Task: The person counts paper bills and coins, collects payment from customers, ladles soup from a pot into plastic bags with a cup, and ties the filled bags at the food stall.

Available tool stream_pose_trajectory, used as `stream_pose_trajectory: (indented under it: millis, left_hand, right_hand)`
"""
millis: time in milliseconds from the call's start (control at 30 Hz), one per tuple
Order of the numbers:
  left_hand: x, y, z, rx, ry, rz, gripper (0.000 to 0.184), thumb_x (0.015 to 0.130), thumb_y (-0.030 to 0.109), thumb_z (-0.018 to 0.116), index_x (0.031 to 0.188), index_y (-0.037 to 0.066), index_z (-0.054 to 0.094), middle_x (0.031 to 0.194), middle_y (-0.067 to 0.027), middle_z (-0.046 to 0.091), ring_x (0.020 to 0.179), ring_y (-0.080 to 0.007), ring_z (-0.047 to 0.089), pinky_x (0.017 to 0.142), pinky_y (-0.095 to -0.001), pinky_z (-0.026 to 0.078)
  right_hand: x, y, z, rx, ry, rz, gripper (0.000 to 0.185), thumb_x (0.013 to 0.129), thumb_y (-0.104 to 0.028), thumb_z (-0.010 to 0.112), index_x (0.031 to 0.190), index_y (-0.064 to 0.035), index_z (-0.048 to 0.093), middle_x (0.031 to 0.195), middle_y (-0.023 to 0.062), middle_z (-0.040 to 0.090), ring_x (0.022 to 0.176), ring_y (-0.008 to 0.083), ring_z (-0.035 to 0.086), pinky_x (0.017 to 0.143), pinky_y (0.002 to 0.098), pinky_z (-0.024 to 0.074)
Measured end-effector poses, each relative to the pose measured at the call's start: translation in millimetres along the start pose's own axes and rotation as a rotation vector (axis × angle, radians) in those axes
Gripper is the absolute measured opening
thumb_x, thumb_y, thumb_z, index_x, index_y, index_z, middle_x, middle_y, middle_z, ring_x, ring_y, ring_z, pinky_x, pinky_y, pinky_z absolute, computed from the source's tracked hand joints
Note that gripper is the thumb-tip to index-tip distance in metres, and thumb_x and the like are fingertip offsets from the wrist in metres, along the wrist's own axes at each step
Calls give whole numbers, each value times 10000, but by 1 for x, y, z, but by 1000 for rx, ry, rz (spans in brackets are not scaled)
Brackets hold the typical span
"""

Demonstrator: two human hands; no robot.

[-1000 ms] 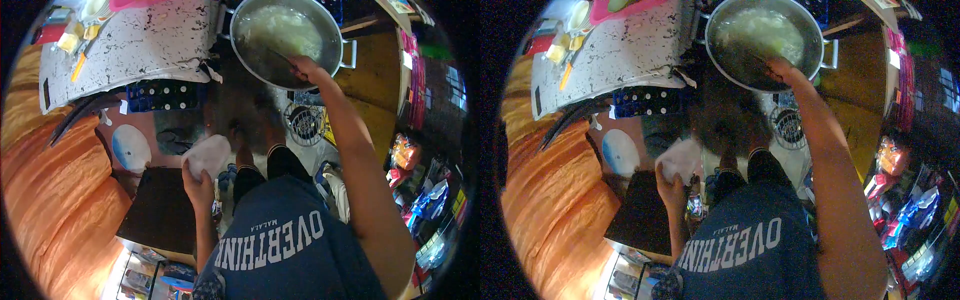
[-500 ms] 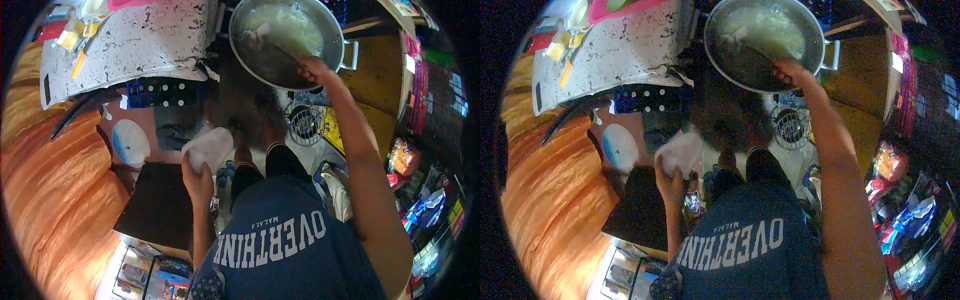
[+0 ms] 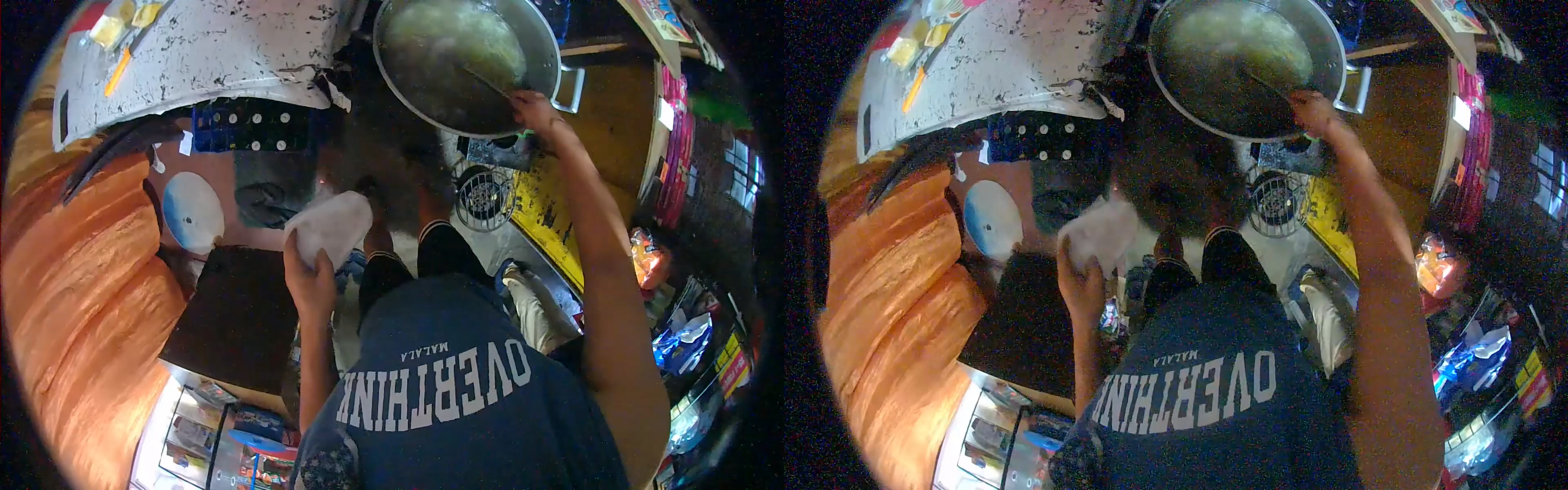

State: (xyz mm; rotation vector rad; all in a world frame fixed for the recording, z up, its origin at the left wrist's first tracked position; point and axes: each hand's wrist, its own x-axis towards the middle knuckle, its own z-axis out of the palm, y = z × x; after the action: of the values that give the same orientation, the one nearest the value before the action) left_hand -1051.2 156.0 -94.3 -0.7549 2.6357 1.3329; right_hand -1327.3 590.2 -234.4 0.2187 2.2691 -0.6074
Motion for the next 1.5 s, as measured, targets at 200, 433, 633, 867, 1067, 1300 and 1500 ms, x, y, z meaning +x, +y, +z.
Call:
stream_pose_trajectory:
  millis: [200,433,633,867,1067,1300,1500]
  left_hand:
    - [-5,4,-2,-32,5,-82,525,830,-43,543,1322,-105,368,1288,-252,477,1210,-308,483,1026,-365,360]
    - [-12,-5,2,-50,31,-62,523,834,-30,541,1321,-110,366,1294,-259,477,1212,-316,483,1028,-367,360]
    - [-11,-10,6,-78,40,-43,521,815,-27,548,1304,-107,387,1282,-274,486,1215,-337,484,1025,-380,366]
    - [-6,-11,7,-96,66,-107,521,808,-30,552,1301,-96,397,1267,-265,499,1201,-335,495,1013,-373,379]
    - [3,7,4,-107,72,-57,517,814,-37,554,1305,-80,399,1243,-240,513,1162,-302,520,990,-356,397]
    - [10,19,7,-111,7,-37,513,820,-29,561,1305,-78,401,1255,-242,505,1159,-300,525,963,-355,422]
    - [12,19,9,-104,0,-36,518,829,-10,558,1314,-85,393,1272,-254,496,1179,-312,514,978,-360,412]
  right_hand:
    - [-21,0,-20,252,-94,52,405,919,-347,531,1229,-88,572,741,29,619,484,95,481,399,259,366]
    - [-42,-9,-42,105,-159,47,420,918,-382,479,1262,-153,556,749,10,613,466,67,437,374,241,331]
    - [-29,20,-37,164,-57,-39,407,930,-339,514,1273,-125,551,823,14,638,579,102,539,437,232,423]
    - [-16,29,-37,164,-27,-65,359,940,-273,514,1240,-84,572,970,66,660,738,138,628,517,298,489]
    - [-51,-37,-52,-44,-85,61,350,926,-294,515,1152,-43,607,831,108,677,648,216,619,558,332,498]
    - [23,-34,-19,-522,159,-206,264,841,-169,490,939,7,660,911,240,658,854,407,646,744,485,509]
    - [104,-32,15,-762,141,-565,238,802,-142,500,743,30,654,855,237,651,788,388,647,714,472,517]
